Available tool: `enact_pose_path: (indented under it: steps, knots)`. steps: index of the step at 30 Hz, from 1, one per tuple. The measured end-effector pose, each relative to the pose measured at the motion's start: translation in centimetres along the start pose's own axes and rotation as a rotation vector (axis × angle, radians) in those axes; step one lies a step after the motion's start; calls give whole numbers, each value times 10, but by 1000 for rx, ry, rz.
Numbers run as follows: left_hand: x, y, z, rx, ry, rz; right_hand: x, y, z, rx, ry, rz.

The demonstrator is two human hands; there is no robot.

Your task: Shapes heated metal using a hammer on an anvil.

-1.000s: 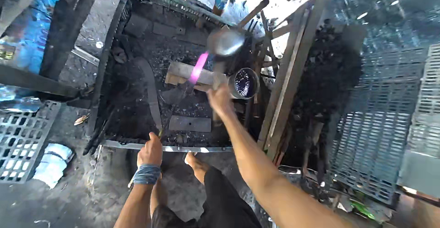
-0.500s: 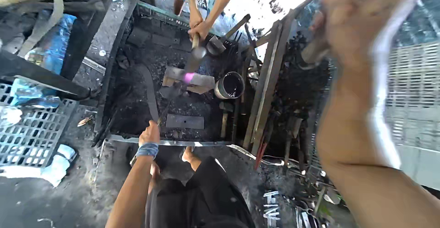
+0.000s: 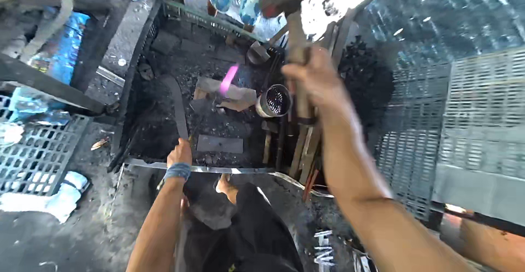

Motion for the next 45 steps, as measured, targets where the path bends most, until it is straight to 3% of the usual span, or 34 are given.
enact_pose_path:
  steps: [2,5,7,9,11,13,15,17,19,24,27,30,32,35,37,39,42,45]
  knots:
    - [-5,7,7,8,9,3,-60,-48,-30,101,-181,-174]
    - [-4,10,10,-3,-8,22,-110,-92,-36,330,-431,-367]
    - [-1,14,10,-27,-29,34,-104,-81,-18,529,-587,-370]
    - [3,20,14,-56,-49,14,-59,-29,-2,653,-647,-358]
    - [5,26,18,-74,-59,1,36,51,7,569,-418,-398]
    - [6,28,18,-70,-62,-4,153,129,25,273,25,-353]
    - [5,27,7,-77,-49,-11,219,165,52,14,333,-77]
    - [6,13,2,-54,-36,-21,187,147,65,-111,451,171]
    - [5,11,-6,-48,-28,-12,134,95,28,-109,381,161]
    - [-3,15,5,-35,-13,-34,-3,-27,-67,67,-75,-124]
    - [-1,13,7,-39,-18,-7,-54,-52,-61,278,-380,-239]
    - [2,19,8,-62,-43,8,-37,-17,-14,555,-594,-265]
    - [6,23,12,-77,-63,6,25,45,7,597,-471,-350]
    - [9,31,14,-80,-74,-9,174,145,35,191,107,-362]
    - [9,29,7,-77,-68,-5,219,167,60,-41,348,-109]
    - [14,16,4,-74,-62,-18,177,144,71,-123,365,89]
    - [16,16,-1,-65,-55,6,112,78,15,-73,257,94]
    - [15,20,2,-41,-56,-10,79,23,-39,2,192,11]
Point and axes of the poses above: each hand's wrist, its own z-axis towards the middle knuckle, its own y-axis out of the palm, x = y × z, the point moved 3 cm from there along z, towards the middle knuckle, and after that the axes turned 8 degrees about z, right-handed, at the moved point
